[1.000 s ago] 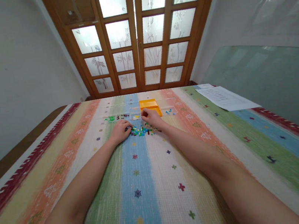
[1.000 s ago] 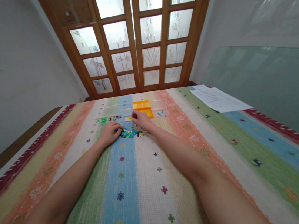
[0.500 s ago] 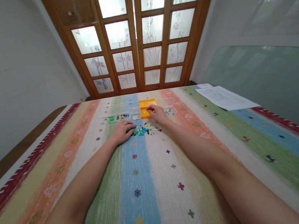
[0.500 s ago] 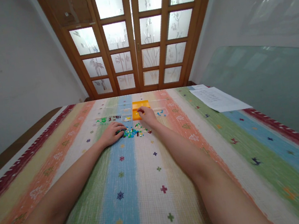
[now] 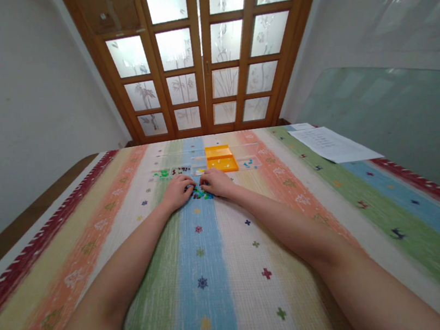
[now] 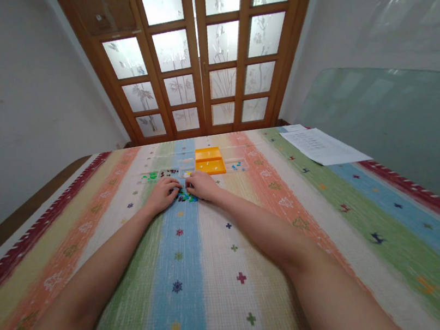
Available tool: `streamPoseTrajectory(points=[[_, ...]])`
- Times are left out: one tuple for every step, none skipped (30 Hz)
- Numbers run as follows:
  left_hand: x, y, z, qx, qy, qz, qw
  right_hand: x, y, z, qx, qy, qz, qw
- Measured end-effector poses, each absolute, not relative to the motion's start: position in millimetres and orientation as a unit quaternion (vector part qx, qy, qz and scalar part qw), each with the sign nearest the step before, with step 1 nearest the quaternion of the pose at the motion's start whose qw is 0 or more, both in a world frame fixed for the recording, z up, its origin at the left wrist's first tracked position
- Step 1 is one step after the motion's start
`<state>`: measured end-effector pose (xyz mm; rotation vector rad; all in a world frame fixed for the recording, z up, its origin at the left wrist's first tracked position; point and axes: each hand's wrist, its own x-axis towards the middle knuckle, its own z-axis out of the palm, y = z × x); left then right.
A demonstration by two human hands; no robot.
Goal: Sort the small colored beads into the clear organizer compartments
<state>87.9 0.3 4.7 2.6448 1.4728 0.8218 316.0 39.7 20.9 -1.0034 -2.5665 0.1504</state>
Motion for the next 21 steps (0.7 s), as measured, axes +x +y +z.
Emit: streamPoseTrajectory(points=[[88, 0, 5, 0.84, 0.475, 0.261, 0.0, 316, 39, 21, -0.364, -0.911, 0.049, 0.187], [88, 0, 6, 0.837, 0.482, 0.261, -0.002, 315, 39, 20, -0.371, -0.909, 0.045, 0.186], [88, 0, 6, 0.832, 0.49, 0.26, -0.003, 316, 40, 20, -0.377, -0.907, 0.042, 0.184], [87, 0, 6, 0.827, 0.498, 0.261, -0.005, 316, 40, 19, -0.383, -0.905, 0.039, 0.183], [87, 0, 6, 0.822, 0.507, 0.261, -0.006, 316, 41, 19, -0.386, -0.903, 0.038, 0.182], [86, 0, 6, 0.818, 0.513, 0.261, -0.008, 316, 41, 18, -0.388, -0.903, 0.037, 0.183], [86, 1, 6, 0.815, 0.517, 0.262, -0.009, 317, 42, 18, -0.386, -0.903, 0.038, 0.184], [86, 1, 6, 0.814, 0.519, 0.262, -0.009, 317, 42, 18, -0.383, -0.904, 0.041, 0.185], [85, 1, 6, 0.814, 0.518, 0.263, -0.01, 317, 43, 17, -0.38, -0.905, 0.046, 0.188], [85, 1, 6, 0.814, 0.517, 0.263, -0.01, 317, 43, 17, -0.377, -0.905, 0.052, 0.19], [85, 1, 6, 0.815, 0.516, 0.263, -0.009, 318, 44, 17, -0.376, -0.904, 0.059, 0.194], [85, 1, 6, 0.816, 0.515, 0.263, -0.008, 318, 44, 17, -0.376, -0.903, 0.067, 0.197], [85, 0, 6, 0.816, 0.515, 0.263, -0.007, 318, 45, 17, -0.378, -0.9, 0.076, 0.201], [85, 0, 6, 0.816, 0.514, 0.263, -0.006, 318, 46, 17, -0.382, -0.897, 0.086, 0.208], [86, 0, 6, 0.816, 0.514, 0.264, -0.005, 319, 47, 17, -0.387, -0.891, 0.095, 0.217], [86, 0, 6, 0.817, 0.513, 0.264, -0.005, 319, 48, 17, -0.392, -0.885, 0.104, 0.229], [86, 0, 6, 0.817, 0.511, 0.265, -0.005, 320, 49, 17, -0.399, -0.877, 0.112, 0.244], [86, 0, 6, 0.818, 0.509, 0.266, -0.005, 320, 50, 17, -0.406, -0.868, 0.119, 0.26], [85, 0, 6, 0.819, 0.508, 0.267, -0.004, 321, 51, 17, -0.412, -0.859, 0.126, 0.277], [86, 0, 6, 0.82, 0.506, 0.268, -0.003, 323, 52, 17, -0.418, -0.85, 0.133, 0.292], [86, 0, 6, 0.82, 0.505, 0.269, 0.0, 325, 53, 18, -0.421, -0.842, 0.139, 0.307]])
